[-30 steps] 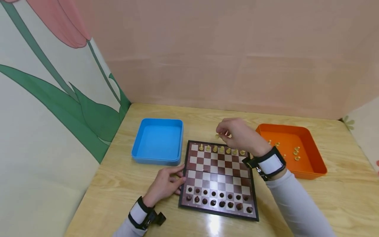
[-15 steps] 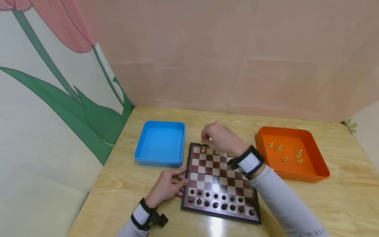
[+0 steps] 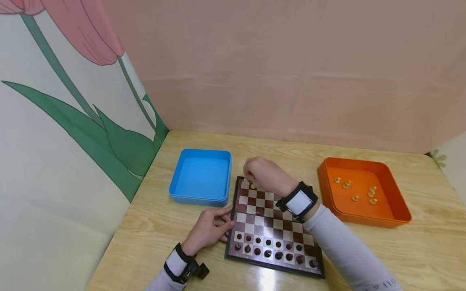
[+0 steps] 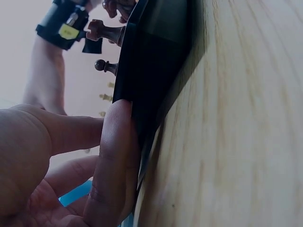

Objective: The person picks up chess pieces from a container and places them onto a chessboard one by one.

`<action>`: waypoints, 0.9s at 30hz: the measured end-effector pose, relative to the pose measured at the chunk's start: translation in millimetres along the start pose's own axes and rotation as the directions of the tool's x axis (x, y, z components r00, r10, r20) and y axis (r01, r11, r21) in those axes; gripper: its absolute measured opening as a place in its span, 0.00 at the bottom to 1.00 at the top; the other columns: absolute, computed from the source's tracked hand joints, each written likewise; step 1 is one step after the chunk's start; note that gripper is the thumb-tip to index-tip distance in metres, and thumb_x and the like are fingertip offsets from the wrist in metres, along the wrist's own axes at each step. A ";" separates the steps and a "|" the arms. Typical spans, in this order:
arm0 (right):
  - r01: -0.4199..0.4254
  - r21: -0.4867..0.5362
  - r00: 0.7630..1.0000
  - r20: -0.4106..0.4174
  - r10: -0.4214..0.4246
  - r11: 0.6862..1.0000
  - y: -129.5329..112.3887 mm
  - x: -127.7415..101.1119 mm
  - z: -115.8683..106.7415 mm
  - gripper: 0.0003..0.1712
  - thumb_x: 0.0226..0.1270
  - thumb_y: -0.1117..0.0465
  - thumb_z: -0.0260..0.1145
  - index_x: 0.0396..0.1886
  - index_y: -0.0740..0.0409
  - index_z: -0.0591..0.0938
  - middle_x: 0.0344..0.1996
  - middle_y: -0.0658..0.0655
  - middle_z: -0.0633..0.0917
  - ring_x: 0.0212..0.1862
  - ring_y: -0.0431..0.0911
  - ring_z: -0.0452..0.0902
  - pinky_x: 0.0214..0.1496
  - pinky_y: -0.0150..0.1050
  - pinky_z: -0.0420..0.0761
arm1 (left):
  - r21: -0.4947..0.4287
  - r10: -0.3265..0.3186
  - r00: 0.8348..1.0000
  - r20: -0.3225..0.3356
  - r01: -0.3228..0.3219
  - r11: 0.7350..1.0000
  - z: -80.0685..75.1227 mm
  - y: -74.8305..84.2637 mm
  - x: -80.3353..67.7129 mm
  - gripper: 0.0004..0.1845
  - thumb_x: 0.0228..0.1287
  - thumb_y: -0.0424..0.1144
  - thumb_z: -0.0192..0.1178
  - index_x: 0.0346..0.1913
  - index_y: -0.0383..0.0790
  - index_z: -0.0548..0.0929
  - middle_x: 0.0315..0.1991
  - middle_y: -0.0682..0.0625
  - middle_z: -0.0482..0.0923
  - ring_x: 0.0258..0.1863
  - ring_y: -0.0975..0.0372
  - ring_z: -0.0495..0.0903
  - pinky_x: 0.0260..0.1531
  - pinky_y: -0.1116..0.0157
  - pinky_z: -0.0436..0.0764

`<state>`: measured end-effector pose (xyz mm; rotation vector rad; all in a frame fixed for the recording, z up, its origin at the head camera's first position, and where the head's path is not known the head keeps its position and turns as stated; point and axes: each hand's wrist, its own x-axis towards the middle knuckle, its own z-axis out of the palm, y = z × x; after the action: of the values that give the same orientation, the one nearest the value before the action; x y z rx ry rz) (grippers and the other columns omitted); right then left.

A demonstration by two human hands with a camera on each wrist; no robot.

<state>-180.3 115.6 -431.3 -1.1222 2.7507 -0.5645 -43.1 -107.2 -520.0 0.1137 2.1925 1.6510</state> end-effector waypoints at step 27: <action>-0.014 -0.021 1.000 0.008 0.014 1.000 6.2 1.0 21.0 0.09 0.73 0.68 0.71 0.31 0.54 0.91 0.28 0.47 0.84 0.27 0.40 0.77 0.27 0.31 0.81 | 0.013 0.016 1.000 0.012 -0.016 1.000 -0.6 2.9 0.4 0.30 0.75 0.34 0.67 0.76 0.38 0.74 0.40 0.49 0.86 0.25 0.60 0.89 0.25 0.61 0.93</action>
<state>-179.8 112.8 -453.0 -1.1061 2.7616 -0.5293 -44.1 -106.8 -517.2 0.1447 2.1994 1.6404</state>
